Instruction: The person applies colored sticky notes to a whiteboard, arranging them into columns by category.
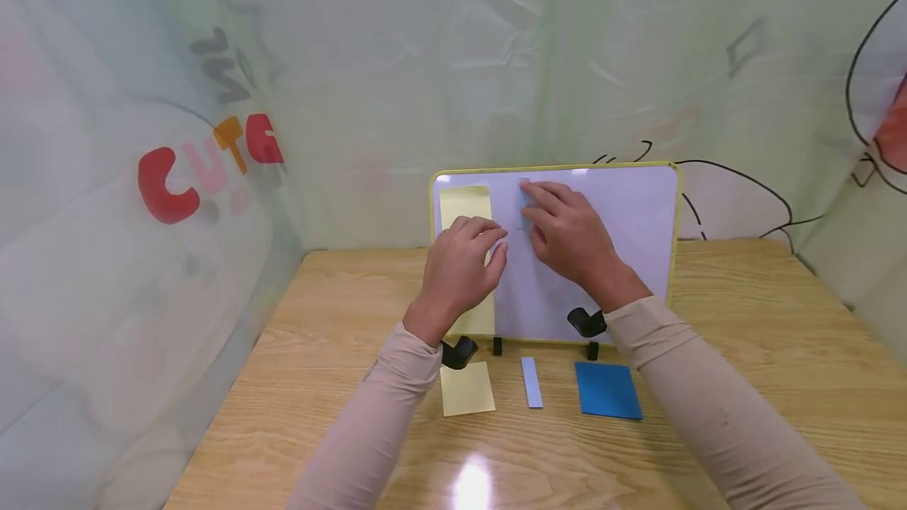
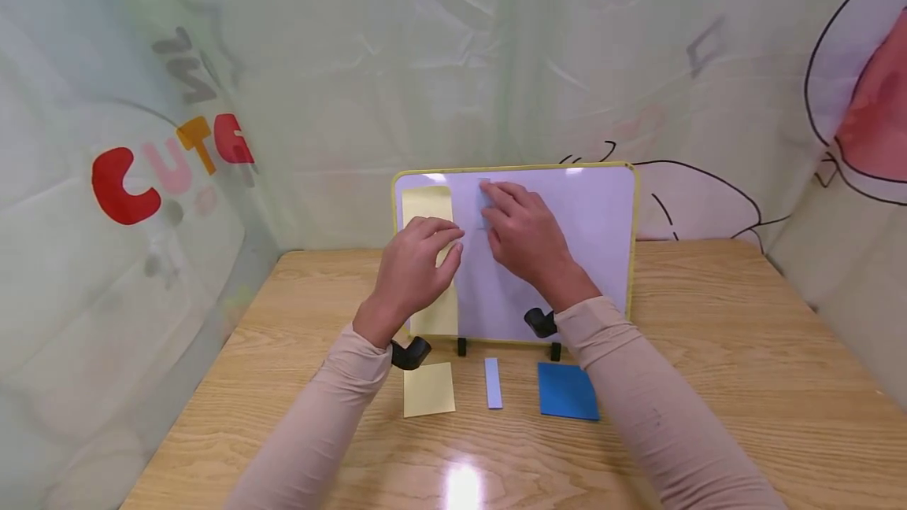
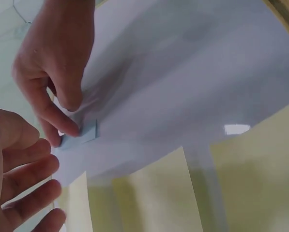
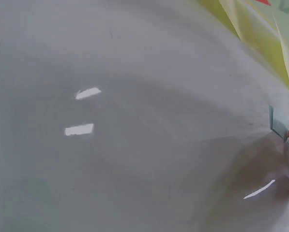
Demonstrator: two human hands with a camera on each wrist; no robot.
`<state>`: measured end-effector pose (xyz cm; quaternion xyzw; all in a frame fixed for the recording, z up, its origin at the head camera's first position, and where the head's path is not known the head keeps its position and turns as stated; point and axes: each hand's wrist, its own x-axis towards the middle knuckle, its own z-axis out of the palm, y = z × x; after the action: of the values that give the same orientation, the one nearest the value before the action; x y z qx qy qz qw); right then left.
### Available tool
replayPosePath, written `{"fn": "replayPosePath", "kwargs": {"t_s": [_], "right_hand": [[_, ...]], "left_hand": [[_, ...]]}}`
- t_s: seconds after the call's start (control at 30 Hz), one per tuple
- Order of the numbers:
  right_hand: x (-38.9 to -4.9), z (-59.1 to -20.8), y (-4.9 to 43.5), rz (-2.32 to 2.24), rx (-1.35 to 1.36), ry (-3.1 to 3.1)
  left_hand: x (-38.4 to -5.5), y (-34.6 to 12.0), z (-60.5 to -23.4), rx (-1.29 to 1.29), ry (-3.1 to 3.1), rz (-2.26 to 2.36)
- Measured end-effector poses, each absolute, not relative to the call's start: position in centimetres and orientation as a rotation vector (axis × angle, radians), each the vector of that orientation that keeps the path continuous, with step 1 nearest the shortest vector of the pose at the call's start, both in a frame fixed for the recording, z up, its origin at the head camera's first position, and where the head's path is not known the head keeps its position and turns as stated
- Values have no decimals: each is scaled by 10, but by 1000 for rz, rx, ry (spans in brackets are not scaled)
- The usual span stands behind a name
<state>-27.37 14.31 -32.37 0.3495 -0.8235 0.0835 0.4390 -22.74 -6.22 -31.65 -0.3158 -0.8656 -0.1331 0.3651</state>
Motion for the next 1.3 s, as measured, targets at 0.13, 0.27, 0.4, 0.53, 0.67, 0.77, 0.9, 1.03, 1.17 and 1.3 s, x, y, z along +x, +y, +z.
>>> {"fn": "replayPosePath", "kwargs": {"t_s": [0.13,0.27,0.4,0.53,0.67,0.77,0.9,1.03,1.17,1.3], "right_hand": [[-274,-324,143,207,877,-2046],[-274,-324,143,231,888,-2039],[-275,-324,143,252,900,-2033],[-274,-323,142,267,908,-2034],[-273,-322,143,278,913,-2028],[-272,-321,143,281,912,-2017],[-272,-319,143,290,901,-2007],[-273,-315,141,304,892,-2003],[-273,-314,139,292,885,-2011],[-274,-314,138,271,863,-2027]], "left_hand": [[-235,-59,-315,-807,-2238,-158],[-244,-52,-315,-794,-2219,36],[-250,-45,-319,-770,-2170,148],[-253,-43,-323,-747,-2195,166],[-253,-42,-325,-723,-2231,173],[-251,-41,-326,-718,-2242,202],[-246,-37,-328,-702,-2244,261],[-242,-31,-333,-671,-2267,307],[-240,-27,-338,-657,-2292,345],[-240,-27,-341,-651,-2281,352]]}}
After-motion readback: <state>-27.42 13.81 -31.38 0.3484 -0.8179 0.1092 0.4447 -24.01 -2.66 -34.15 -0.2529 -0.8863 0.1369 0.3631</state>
